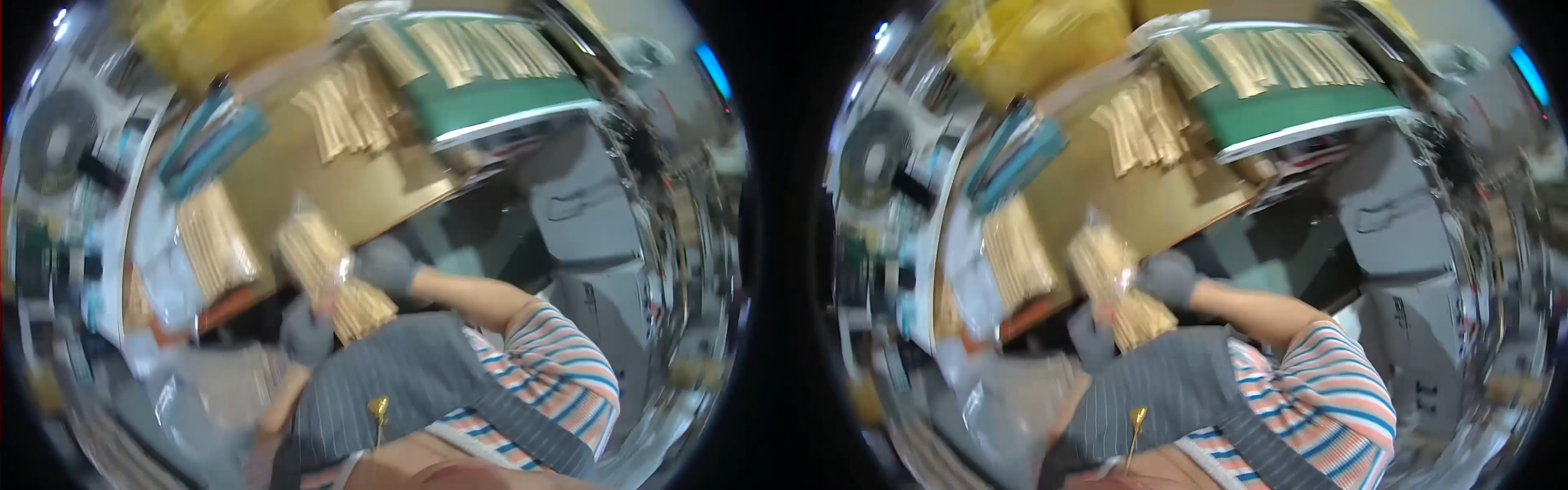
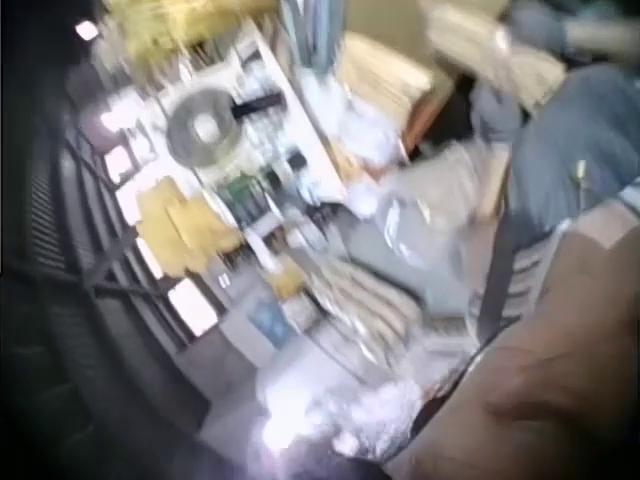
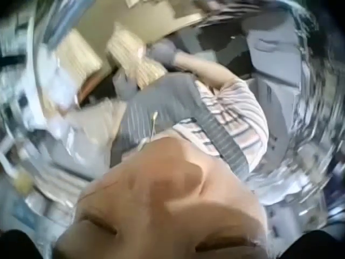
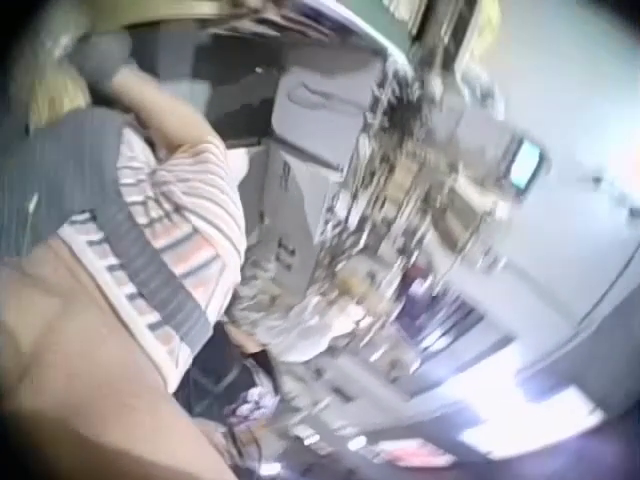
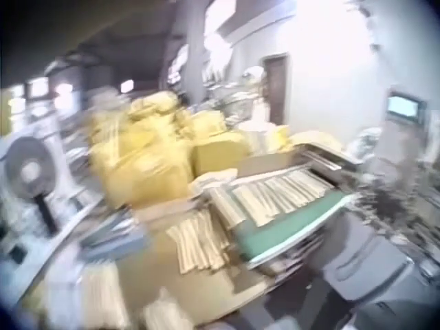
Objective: Organizing, bundling, and bagging wooden sticks at a manufacturing workstation.
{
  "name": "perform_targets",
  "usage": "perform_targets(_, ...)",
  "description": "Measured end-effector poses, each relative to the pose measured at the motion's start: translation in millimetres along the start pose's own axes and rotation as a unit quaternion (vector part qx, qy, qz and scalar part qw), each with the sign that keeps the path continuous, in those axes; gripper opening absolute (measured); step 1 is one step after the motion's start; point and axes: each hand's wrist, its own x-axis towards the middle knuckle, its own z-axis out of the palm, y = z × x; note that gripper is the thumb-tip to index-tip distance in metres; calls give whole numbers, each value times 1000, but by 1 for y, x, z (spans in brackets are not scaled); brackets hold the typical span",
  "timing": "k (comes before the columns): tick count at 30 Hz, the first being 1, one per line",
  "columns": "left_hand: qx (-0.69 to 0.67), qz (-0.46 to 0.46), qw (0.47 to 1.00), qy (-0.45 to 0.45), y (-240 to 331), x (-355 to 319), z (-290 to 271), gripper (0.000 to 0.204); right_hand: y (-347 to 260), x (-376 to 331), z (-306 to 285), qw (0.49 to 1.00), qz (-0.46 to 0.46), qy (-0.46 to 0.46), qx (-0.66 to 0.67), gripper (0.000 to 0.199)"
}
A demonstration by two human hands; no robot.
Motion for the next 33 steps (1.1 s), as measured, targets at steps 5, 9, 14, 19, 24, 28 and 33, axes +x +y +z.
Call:
perform_targets(5,-8,45,984,171,46,124,-77,16,-102,73,-89,923,-249,287,69,16)
perform_targets(9,348,135,921,115,15,189,-159,19,-114,157,-141,943,-229,204,-130,19)
perform_targets(14,148,102,980,88,37,208,-145,31,-100,176,-192,964,-188,183,-51,20)
perform_targets(19,106,-65,992,-6,49,208,-140,31,-115,151,-213,980,-145,135,-7,24)
perform_targets(24,-59,-93,994,-29,111,191,-150,34,-146,136,-180,830,-472,285,-88,31)
perform_targets(28,-62,-12,993,99,111,186,-130,30,-135,150,-165,858,-454,217,-107,28)
perform_targets(33,-190,-170,966,-44,-31,206,-122,42,-123,241,-125,909,-378,169,-43,30)
